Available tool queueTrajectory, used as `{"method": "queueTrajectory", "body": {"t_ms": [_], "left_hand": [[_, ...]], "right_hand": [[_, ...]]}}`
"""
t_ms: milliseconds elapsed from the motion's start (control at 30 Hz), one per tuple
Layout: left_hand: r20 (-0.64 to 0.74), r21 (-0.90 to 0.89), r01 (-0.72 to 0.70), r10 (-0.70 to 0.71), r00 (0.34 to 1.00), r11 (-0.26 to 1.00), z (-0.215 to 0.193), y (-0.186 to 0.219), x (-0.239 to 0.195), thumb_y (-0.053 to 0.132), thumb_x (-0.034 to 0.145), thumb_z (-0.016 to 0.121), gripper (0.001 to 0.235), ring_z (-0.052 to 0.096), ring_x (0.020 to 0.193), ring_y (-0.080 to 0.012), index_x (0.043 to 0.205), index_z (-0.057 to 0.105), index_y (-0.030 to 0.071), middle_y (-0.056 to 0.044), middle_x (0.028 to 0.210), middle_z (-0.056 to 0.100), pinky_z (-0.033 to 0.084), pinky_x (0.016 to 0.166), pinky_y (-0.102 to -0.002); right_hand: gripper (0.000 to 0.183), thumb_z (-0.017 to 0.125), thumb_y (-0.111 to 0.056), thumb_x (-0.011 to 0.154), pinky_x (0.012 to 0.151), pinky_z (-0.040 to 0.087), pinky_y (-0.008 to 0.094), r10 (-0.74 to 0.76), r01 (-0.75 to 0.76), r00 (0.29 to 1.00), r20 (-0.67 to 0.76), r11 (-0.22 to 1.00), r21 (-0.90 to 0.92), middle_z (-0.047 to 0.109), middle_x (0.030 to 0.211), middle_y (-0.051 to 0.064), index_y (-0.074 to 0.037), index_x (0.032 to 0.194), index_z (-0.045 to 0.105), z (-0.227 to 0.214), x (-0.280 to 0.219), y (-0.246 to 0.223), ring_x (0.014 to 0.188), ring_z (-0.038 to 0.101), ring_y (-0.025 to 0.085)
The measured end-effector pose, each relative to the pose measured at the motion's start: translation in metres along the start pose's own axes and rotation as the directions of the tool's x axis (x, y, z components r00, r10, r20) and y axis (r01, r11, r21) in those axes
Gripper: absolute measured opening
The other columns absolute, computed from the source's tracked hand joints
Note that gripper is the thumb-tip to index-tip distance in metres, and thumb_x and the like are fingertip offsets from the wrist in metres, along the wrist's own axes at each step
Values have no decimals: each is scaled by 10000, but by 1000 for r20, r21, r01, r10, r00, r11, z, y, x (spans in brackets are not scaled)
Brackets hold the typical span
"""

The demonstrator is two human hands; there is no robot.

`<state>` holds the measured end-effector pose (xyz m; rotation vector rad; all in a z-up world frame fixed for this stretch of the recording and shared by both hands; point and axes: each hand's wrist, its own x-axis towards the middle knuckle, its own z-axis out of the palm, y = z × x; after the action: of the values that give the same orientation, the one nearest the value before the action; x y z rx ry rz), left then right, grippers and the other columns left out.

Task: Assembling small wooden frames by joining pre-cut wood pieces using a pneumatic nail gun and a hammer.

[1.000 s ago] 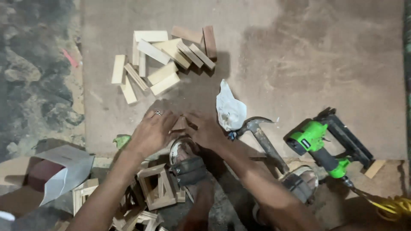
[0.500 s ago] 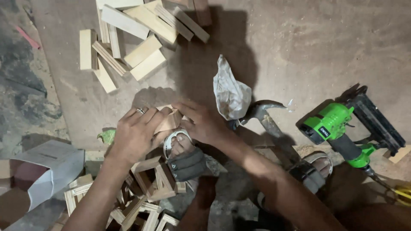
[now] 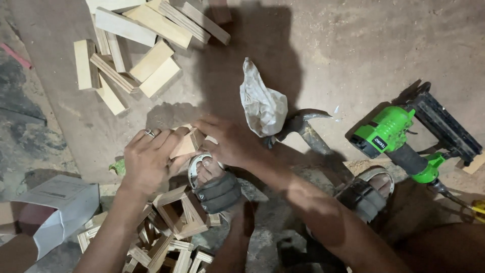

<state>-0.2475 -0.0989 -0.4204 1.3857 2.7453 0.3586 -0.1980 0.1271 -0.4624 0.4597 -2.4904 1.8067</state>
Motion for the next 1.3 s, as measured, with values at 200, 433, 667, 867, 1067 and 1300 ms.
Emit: {"method": "queueTrajectory", "body": {"t_ms": [200,433,667,867,1067,1300], "left_hand": [[-48,45,-48,50,998,998,-2,6,7,550,921,605,520,628,703,-245,1209,683,124,-53,787,608,523,726,-376],[29,107,-15,12,1000,994,1,6,3,541,965,495,515,662,795,-232,1237,646,131,-33,848,613,530,791,-372],[66,154,-50,40,997,987,15,-5,-8,520,894,554,517,650,834,-243,1243,621,146,-31,882,581,517,839,-389],[52,158,-73,65,996,985,15,-4,-5,519,923,495,508,642,825,-244,1256,603,150,-32,863,545,511,803,-386],[24,161,-20,17,1000,987,3,5,4,535,899,555,511,637,760,-227,1217,626,141,-30,821,562,514,812,-374],[5,13,42,-42,999,999,-2,12,11,593,720,694,696,690,812,-317,1245,648,137,-83,888,633,488,830,-462]], "right_hand": [[278,686,-101,868,907,568,354,74,-75,997,-10,995,-61,656,1026,63,-110,1145,660,25,-11,24,976,703,245],[296,695,-92,804,818,587,350,65,-70,997,-43,987,-143,649,985,54,-90,1098,658,24,-6,15,898,706,240],[338,704,-89,797,846,588,372,36,-29,999,29,977,-209,632,1020,92,-60,1128,643,12,-2,5,975,701,309],[276,647,-157,851,768,594,377,54,-38,997,62,971,-238,614,961,68,-79,1115,642,11,0,5,895,699,297],[253,602,-117,917,770,600,380,83,-66,994,76,977,-205,641,990,123,-18,1143,656,-5,8,-14,905,713,331],[693,554,-343,971,1125,390,553,567,-523,804,179,818,-241,376,1578,205,-204,1585,266,-65,-19,-62,1336,498,436]]}}
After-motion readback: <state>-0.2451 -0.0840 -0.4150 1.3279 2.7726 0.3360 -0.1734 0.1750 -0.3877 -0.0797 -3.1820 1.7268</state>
